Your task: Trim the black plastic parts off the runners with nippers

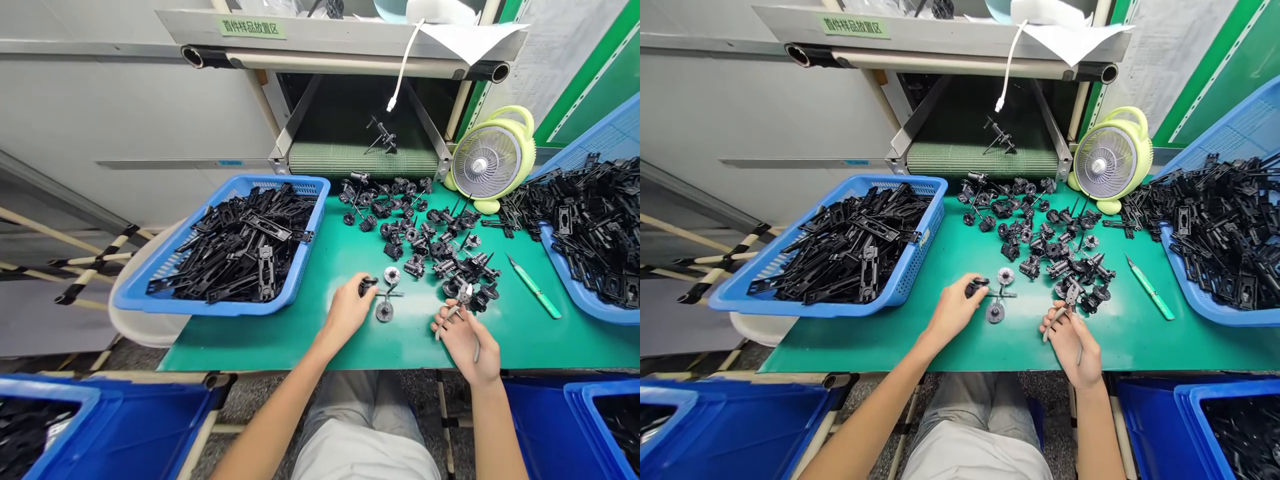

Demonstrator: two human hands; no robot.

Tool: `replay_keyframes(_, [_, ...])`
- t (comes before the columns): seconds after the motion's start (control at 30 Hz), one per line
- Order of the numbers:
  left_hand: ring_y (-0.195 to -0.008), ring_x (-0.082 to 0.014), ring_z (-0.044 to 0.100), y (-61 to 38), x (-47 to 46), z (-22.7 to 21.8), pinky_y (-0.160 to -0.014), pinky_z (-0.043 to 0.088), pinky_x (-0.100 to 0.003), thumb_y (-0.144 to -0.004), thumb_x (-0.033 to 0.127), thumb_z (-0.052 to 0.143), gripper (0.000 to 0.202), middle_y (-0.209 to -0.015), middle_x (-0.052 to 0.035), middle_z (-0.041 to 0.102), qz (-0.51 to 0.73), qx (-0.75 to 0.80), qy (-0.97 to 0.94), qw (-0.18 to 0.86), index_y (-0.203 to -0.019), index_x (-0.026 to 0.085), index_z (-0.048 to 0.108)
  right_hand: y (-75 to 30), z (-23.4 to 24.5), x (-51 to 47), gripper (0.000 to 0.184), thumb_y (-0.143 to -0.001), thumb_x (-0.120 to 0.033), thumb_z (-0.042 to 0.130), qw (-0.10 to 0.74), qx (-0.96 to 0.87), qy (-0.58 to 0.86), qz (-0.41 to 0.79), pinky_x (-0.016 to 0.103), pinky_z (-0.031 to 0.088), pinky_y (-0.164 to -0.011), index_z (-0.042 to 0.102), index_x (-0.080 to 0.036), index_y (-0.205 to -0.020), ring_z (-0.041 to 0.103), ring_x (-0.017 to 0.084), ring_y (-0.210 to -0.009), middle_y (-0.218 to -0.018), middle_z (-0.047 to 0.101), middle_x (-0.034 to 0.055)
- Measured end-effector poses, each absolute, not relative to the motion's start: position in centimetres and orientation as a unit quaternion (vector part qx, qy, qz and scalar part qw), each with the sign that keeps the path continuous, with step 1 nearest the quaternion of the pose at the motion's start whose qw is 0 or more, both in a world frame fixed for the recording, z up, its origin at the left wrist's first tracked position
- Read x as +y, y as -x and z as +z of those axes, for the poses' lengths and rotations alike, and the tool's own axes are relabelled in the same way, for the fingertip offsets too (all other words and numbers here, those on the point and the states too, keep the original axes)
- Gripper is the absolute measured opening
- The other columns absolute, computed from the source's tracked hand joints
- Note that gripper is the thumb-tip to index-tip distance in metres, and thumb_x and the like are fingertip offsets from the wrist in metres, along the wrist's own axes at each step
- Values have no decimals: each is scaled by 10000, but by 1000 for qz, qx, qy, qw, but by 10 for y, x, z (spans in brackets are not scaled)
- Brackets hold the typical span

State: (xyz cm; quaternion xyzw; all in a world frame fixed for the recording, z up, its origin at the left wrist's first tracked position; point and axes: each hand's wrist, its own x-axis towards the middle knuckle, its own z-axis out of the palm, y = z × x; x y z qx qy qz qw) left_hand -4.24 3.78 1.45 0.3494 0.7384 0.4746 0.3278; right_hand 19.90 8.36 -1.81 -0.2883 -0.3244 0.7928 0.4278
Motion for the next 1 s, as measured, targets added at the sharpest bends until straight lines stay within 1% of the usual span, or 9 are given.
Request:
replay_keyframes(0.07, [-543,-133,530,49,31,18,-528,390,-245,-702,309,702,334,-678,11,585,543,719,-285,328,-1009,203,622,-199,-19,83,285,-864,-461,542,426,-346,291,784,416,496,-771,622,-251,-1038,543,221,-813,-869,536,53])
replay_keyframes(0.1, [-535,-124,521,51,26,20,-507,382,-233,-701,330,710,368,-673,17,568,591,684,-239,355,-1026,196,602,-199,-18,80,287,-876,-462,532,426,-369,299,770,412,494,-773,616,-254,-1054,548,220,-818,-877,541,52])
replay_keyframes(0.2, [-490,-82,465,46,3,28,-446,340,-186,-703,342,722,361,-620,50,489,699,504,-118,493,-990,185,570,-196,-11,64,268,-901,-414,546,406,-531,359,651,400,481,-804,606,-252,-1106,566,231,-890,-964,577,67])
replay_keyframes(0.27, [-454,-61,427,33,-13,36,-420,315,-163,-725,321,716,336,-591,63,458,717,402,-79,563,-997,193,567,-190,2,47,270,-897,-331,579,363,-675,372,523,395,472,-843,603,-241,-1150,569,243,-966,-1054,590,85])
replay_keyframes(0.33, [-422,-49,407,18,-26,46,-406,307,-154,-763,323,700,278,-578,68,455,713,341,-58,610,-976,206,565,-181,17,29,341,-885,-250,594,330,-783,334,406,388,470,-859,578,-227,-1225,567,243,-996,-1094,589,98])
replay_keyframes(0.47, [-374,-39,418,-6,-39,59,-413,314,-157,-824,407,653,243,-548,75,449,674,305,-62,669,-870,199,535,-165,44,5,491,-869,-155,596,341,-863,269,259,370,486,-781,488,-208,-1345,563,225,-937,-1053,577,107])
replay_keyframes(0.7, [-367,-57,439,-14,-44,58,-432,303,-181,-815,482,606,303,-555,67,472,659,332,-100,668,-864,207,489,-167,52,-5,524,-852,-132,613,326,-883,282,186,397,480,-750,478,-192,-1354,550,244,-920,-1036,566,122])
replay_keyframes(0.87, [-369,-56,444,-19,-45,58,-456,338,-192,-832,470,573,280,-543,72,472,664,340,-102,659,-842,207,479,-171,55,-11,522,-849,-136,618,307,-893,290,153,402,468,-750,484,-180,-1352,547,248,-897,-1020,571,123])
replay_keyframes(1.0, [-370,-85,462,-24,-45,59,-440,365,-209,-850,469,526,264,-508,69,479,675,356,-114,636,-839,214,457,-174,57,-15,539,-853,-132,609,295,-895,296,155,399,465,-744,465,-178,-1370,541,252,-903,-1027,570,127])
